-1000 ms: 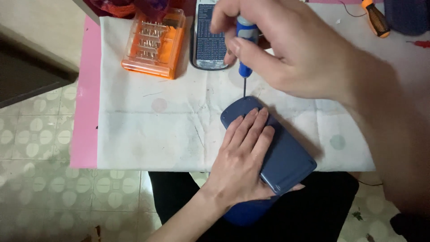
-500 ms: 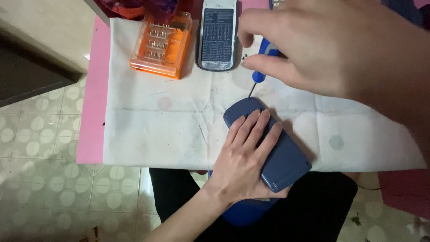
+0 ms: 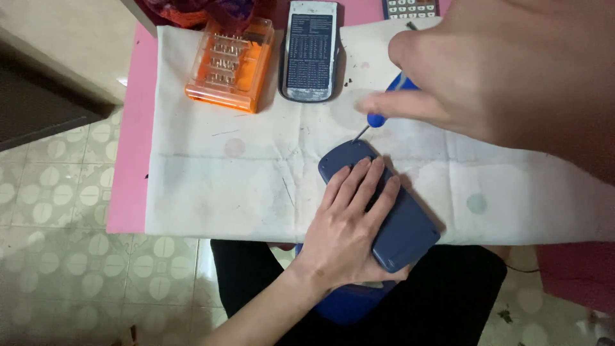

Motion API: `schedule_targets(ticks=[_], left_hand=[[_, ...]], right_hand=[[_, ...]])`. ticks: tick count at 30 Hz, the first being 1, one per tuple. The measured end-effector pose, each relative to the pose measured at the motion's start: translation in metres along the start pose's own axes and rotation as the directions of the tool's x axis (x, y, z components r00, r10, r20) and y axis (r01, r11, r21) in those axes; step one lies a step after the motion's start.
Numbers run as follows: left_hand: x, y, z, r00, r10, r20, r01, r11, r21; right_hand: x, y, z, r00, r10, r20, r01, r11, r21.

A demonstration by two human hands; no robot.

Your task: Disassembling the plastic casing of an electronic device using a screwdriver and prying tools.

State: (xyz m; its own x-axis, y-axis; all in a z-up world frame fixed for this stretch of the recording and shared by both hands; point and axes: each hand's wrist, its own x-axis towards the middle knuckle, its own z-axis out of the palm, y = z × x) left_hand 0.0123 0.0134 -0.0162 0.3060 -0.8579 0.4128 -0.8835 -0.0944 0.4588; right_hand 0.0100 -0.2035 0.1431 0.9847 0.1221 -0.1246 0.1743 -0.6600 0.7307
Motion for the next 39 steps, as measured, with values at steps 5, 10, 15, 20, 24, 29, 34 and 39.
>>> schedule_targets(ticks=[5, 10, 15, 20, 24, 29, 34, 39], left_hand=[[0.000, 0.000, 0.002, 0.999, 0.001, -0.042, -0.001, 1.000, -0.005], [0.001, 0.000, -0.003, 1.000, -0.001, -0.027, 0.000, 1.000, -0.024], [0.000, -0.002, 0.000, 1.000, 0.005, -0.007, -0.005, 1.000, -0.005], [0.000, -0.002, 0.002, 1.000, 0.007, -0.009, -0.007, 1.000, -0.017], [-0.003, -0.004, 0.003, 1.000, -0.004, -0.017, 0.004, 1.000, -0.015], [-0.002, -0.004, 0.003, 1.000, 0.008, -0.023, -0.008, 1.000, -0.025], [-0.001, -0.003, 0.002, 1.000, 0.010, -0.018, -0.010, 1.000, 0.001], [-0.002, -0.003, 0.003, 1.000, 0.006, -0.022, -0.006, 1.000, -0.002]], right_hand=[[0.019, -0.001, -0.008, 0.990, 0.110, -0.085, -0.050, 0.854, 0.517], [0.023, 0.007, -0.004, 0.948, -0.159, -0.274, 0.286, 0.060, 0.956], [0.032, -0.014, 0.001, 0.845, 0.170, -0.508, 0.426, 0.362, 0.829], [0.034, -0.020, -0.003, 0.874, 0.181, -0.451, 0.187, 0.732, 0.655], [0.022, -0.003, -0.022, 0.983, 0.062, 0.174, -0.175, 0.606, 0.776], [0.013, -0.007, -0.014, 0.966, 0.047, 0.255, -0.177, 0.836, 0.519], [-0.008, -0.021, -0.031, 0.970, 0.222, -0.096, -0.176, 0.919, 0.353], [0.011, -0.011, -0.018, 0.913, 0.033, -0.406, 0.334, 0.511, 0.792]])
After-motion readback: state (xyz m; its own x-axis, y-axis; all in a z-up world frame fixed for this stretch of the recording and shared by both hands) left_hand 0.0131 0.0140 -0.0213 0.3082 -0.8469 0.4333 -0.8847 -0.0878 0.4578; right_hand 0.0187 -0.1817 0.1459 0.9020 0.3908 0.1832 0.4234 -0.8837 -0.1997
